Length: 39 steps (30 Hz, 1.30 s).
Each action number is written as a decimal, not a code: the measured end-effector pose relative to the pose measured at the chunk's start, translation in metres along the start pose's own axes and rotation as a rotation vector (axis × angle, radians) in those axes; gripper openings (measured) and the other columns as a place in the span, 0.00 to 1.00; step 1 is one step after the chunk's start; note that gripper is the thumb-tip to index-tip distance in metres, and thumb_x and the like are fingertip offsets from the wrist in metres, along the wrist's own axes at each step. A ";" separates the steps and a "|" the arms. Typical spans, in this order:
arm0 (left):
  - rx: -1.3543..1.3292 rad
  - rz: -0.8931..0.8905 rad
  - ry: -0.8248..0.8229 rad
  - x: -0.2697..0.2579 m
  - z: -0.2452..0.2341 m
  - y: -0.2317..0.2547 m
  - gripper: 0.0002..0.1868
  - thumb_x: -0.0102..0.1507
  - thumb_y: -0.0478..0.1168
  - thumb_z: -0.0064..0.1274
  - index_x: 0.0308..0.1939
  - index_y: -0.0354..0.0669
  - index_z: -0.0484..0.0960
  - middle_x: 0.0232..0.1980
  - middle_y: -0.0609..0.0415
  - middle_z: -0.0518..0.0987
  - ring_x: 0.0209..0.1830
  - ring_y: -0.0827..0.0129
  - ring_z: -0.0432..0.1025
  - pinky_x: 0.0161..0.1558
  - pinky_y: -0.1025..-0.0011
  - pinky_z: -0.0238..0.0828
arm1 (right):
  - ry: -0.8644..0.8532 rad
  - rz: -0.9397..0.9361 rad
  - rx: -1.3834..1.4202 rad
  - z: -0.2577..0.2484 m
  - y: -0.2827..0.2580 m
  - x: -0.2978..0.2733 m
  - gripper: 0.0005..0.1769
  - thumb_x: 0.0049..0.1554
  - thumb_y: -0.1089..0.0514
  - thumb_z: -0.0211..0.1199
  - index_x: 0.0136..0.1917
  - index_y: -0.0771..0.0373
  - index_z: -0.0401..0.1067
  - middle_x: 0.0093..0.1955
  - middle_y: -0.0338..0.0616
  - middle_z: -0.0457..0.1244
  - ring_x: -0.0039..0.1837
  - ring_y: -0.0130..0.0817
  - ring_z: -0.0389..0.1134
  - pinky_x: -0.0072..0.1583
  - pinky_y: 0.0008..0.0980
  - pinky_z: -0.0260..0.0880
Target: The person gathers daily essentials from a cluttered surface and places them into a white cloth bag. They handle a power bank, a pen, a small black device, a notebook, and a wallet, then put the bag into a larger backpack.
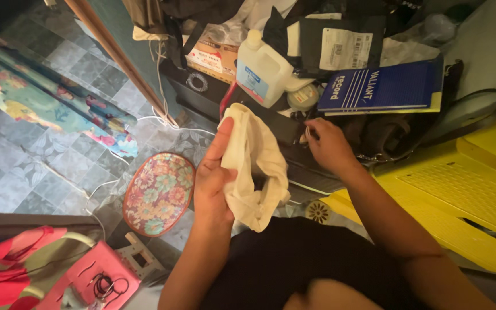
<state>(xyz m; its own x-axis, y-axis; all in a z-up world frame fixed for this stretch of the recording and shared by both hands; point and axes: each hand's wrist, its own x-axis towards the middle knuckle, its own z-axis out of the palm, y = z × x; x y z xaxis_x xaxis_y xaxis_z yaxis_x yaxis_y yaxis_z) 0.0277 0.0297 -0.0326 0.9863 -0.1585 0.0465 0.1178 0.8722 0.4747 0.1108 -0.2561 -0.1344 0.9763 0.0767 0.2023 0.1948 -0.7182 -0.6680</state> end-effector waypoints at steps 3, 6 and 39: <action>-0.036 -0.001 -0.034 0.004 0.000 0.002 0.47 0.52 0.24 0.41 0.80 0.36 0.58 0.76 0.41 0.67 0.72 0.55 0.67 0.70 0.62 0.65 | 0.030 -0.098 -0.344 0.007 0.014 -0.005 0.21 0.53 0.61 0.66 0.61 0.64 0.72 0.57 0.57 0.69 0.60 0.58 0.67 0.60 0.47 0.67; -0.070 0.007 -0.059 0.008 -0.003 0.002 0.47 0.53 0.24 0.41 0.80 0.36 0.57 0.76 0.41 0.66 0.72 0.55 0.66 0.70 0.61 0.65 | -0.033 0.053 -0.316 0.020 0.022 -0.006 0.23 0.51 0.57 0.69 0.60 0.62 0.72 0.54 0.54 0.69 0.60 0.59 0.66 0.61 0.49 0.66; -0.055 -0.196 -0.264 0.039 0.013 0.029 0.46 0.53 0.28 0.45 0.79 0.29 0.59 0.76 0.39 0.67 0.71 0.55 0.68 0.71 0.64 0.65 | -0.678 0.067 1.028 0.023 -0.090 -0.027 0.14 0.62 0.64 0.63 0.61 0.65 0.71 0.60 0.44 0.68 0.61 0.31 0.69 0.64 0.36 0.69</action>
<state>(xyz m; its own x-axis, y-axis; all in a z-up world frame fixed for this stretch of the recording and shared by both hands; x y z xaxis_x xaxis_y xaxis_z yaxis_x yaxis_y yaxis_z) 0.0675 0.0425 -0.0058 0.8812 -0.4336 0.1885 0.3154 0.8361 0.4489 0.0694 -0.1777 -0.0955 0.7789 0.6241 -0.0617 -0.1734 0.1198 -0.9775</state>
